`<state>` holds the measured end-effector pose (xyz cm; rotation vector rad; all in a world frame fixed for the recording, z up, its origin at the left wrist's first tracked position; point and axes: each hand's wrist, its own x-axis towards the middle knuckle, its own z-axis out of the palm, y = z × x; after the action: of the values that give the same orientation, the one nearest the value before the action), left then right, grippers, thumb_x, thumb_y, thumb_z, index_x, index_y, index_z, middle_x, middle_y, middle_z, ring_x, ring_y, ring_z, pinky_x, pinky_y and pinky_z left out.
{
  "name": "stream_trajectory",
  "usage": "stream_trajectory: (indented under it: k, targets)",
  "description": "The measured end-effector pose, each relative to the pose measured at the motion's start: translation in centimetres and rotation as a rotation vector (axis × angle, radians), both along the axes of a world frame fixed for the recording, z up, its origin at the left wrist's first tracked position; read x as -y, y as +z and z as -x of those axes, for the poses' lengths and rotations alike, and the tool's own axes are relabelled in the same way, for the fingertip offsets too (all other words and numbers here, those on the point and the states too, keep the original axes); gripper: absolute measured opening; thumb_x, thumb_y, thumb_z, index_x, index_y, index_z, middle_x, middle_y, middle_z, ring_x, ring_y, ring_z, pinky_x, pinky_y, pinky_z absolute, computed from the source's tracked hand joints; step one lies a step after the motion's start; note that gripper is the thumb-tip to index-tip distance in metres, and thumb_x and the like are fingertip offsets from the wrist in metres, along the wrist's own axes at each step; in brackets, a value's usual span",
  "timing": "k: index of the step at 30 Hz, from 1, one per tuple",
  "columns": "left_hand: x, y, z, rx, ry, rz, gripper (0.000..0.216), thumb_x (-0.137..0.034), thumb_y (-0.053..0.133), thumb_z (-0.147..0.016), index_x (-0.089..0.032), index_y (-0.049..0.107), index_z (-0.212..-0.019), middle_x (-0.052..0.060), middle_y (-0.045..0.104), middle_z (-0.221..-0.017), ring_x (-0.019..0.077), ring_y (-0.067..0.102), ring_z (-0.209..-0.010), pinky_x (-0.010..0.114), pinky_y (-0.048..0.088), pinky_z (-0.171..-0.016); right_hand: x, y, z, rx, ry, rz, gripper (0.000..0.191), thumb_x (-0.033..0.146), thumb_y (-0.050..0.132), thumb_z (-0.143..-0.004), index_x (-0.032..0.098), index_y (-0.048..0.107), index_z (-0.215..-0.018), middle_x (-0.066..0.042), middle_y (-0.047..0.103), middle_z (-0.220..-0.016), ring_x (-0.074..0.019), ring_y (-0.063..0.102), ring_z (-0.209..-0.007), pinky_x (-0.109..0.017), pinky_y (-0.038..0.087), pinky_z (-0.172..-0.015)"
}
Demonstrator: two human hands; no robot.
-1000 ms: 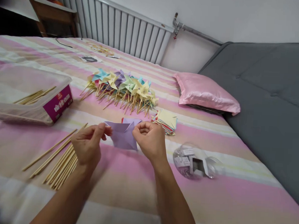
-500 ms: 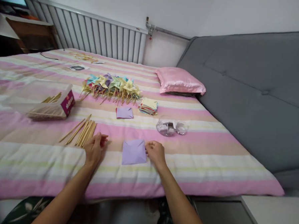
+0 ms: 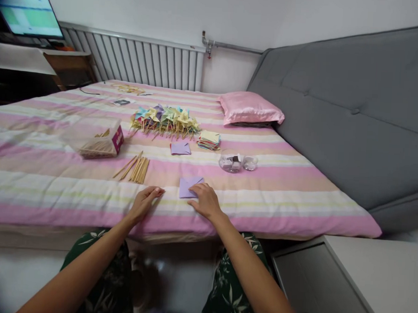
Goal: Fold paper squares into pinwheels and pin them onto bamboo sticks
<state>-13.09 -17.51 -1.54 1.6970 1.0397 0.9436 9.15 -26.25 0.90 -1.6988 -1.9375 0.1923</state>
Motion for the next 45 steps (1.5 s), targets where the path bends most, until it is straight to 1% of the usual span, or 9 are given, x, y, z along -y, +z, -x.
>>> stream_trajectory:
  k: [5, 8, 12, 16, 21, 25, 32, 38, 45]
  targets:
    - [-1.6, -0.1, 0.0, -0.052, -0.071, 0.049, 0.037, -0.045, 0.055, -0.076, -0.012, 0.068, -0.085, 0.008, 0.067, -0.083, 0.0213, 0.059, -0.080, 0.031, 0.044, -0.073, -2.0, -0.3, 0.1, 0.027, 0.015, 0.060, 0.021, 0.023, 0.059, -0.078, 0.021, 0.067, -0.098, -0.006, 0.069, -0.101, -0.0201, 0.059, -0.097, -0.030, 0.042, -0.084]
    - [-2.3, 0.4, -0.8, -0.066, -0.117, 0.061, 0.036, -0.040, 0.061, -0.072, -0.013, 0.066, -0.094, 0.006, 0.066, -0.078, 0.0177, 0.059, -0.072, 0.027, 0.044, -0.066, -3.0, -0.3, 0.3, 0.011, -0.050, 0.065, 0.020, 0.024, 0.051, -0.083, 0.023, 0.070, -0.092, -0.005, 0.071, -0.096, -0.0208, 0.063, -0.090, -0.029, 0.044, -0.077]
    - [-2.6, 1.5, -2.8, -0.045, -0.191, 0.072, 0.048, -0.032, 0.064, -0.069, -0.012, 0.058, -0.112, 0.000, 0.060, -0.063, 0.0120, 0.053, -0.054, 0.023, 0.041, -0.054, -4.1, -0.1, 1.0, -0.073, -0.120, 0.060, 0.024, 0.030, 0.049, -0.085, 0.022, 0.071, -0.092, -0.003, 0.072, -0.089, -0.0185, 0.065, -0.076, -0.025, 0.045, -0.069]
    - [-1.9, 2.1, -4.9, 0.031, -0.246, 0.192, 0.057, -0.030, 0.064, -0.070, -0.010, 0.050, -0.122, -0.005, 0.055, -0.052, 0.0095, 0.047, -0.045, 0.021, 0.037, -0.047, -4.5, -0.2, 1.6, -0.375, -0.146, 0.116, 0.024, 0.034, 0.055, -0.080, 0.017, 0.072, -0.078, -0.001, 0.071, -0.070, -0.0188, 0.064, -0.066, -0.024, 0.044, -0.059]
    - [-0.9, 1.8, -6.3, 0.173, -0.223, 0.352, 0.050, -0.033, 0.066, -0.071, -0.010, 0.054, -0.114, 0.000, 0.060, -0.064, 0.0101, 0.052, -0.052, 0.021, 0.040, -0.051, -4.4, -0.4, 1.2, -0.881, -0.095, 0.341, 0.031, 0.037, 0.062, -0.074, 0.017, 0.069, -0.097, -0.006, 0.071, -0.092, -0.0196, 0.065, -0.080, -0.028, 0.049, -0.071]
    - [-0.4, 1.2, -6.6, 0.258, -0.151, 0.370, 0.059, -0.029, 0.069, -0.069, -0.013, 0.046, -0.121, -0.001, 0.058, -0.069, 0.0097, 0.052, -0.056, 0.021, 0.040, -0.053, -4.4, 0.1, 0.6, -1.114, -0.192, 0.551, 0.041, 0.041, 0.069, -0.068, 0.015, 0.067, -0.099, -0.009, 0.071, -0.090, -0.0160, 0.064, -0.074, -0.028, 0.049, -0.068]
    - [-0.2, 0.7, -6.6, 0.312, -0.102, 0.414, 0.052, -0.027, 0.071, -0.068, -0.014, 0.045, -0.110, -0.008, 0.047, -0.060, 0.0065, 0.046, -0.051, 0.018, 0.036, -0.050, -4.6, 0.0, 0.4, -1.208, -0.244, 0.634, 0.039, 0.033, 0.078, -0.058, 0.015, 0.068, -0.091, -0.007, 0.071, -0.082, -0.0145, 0.064, -0.071, -0.029, 0.049, -0.071]
    - [-0.6, 0.8, -6.5, 0.331, -0.169, 0.487, 0.048, -0.027, 0.071, -0.068, -0.014, 0.047, -0.107, -0.007, 0.052, -0.061, 0.0076, 0.052, -0.052, 0.020, 0.042, -0.054, -4.5, -0.3, 0.1, -1.250, -0.195, 0.667, 0.040, 0.030, 0.081, -0.053, 0.015, 0.069, -0.088, -0.008, 0.071, -0.086, -0.0190, 0.065, -0.083, -0.036, 0.048, -0.084]
    - [-0.8, 1.2, -6.4, 0.307, -0.189, 0.545, 0.043, -0.028, 0.071, -0.068, -0.013, 0.051, -0.103, -0.006, 0.054, -0.059, 0.0077, 0.053, -0.051, 0.020, 0.043, -0.053, -4.6, -0.3, 0.2, -1.193, -0.164, 0.660, 0.040, 0.033, 0.081, -0.051, 0.014, 0.071, -0.085, -0.007, 0.072, -0.082, -0.0191, 0.066, -0.079, -0.037, 0.048, -0.083]
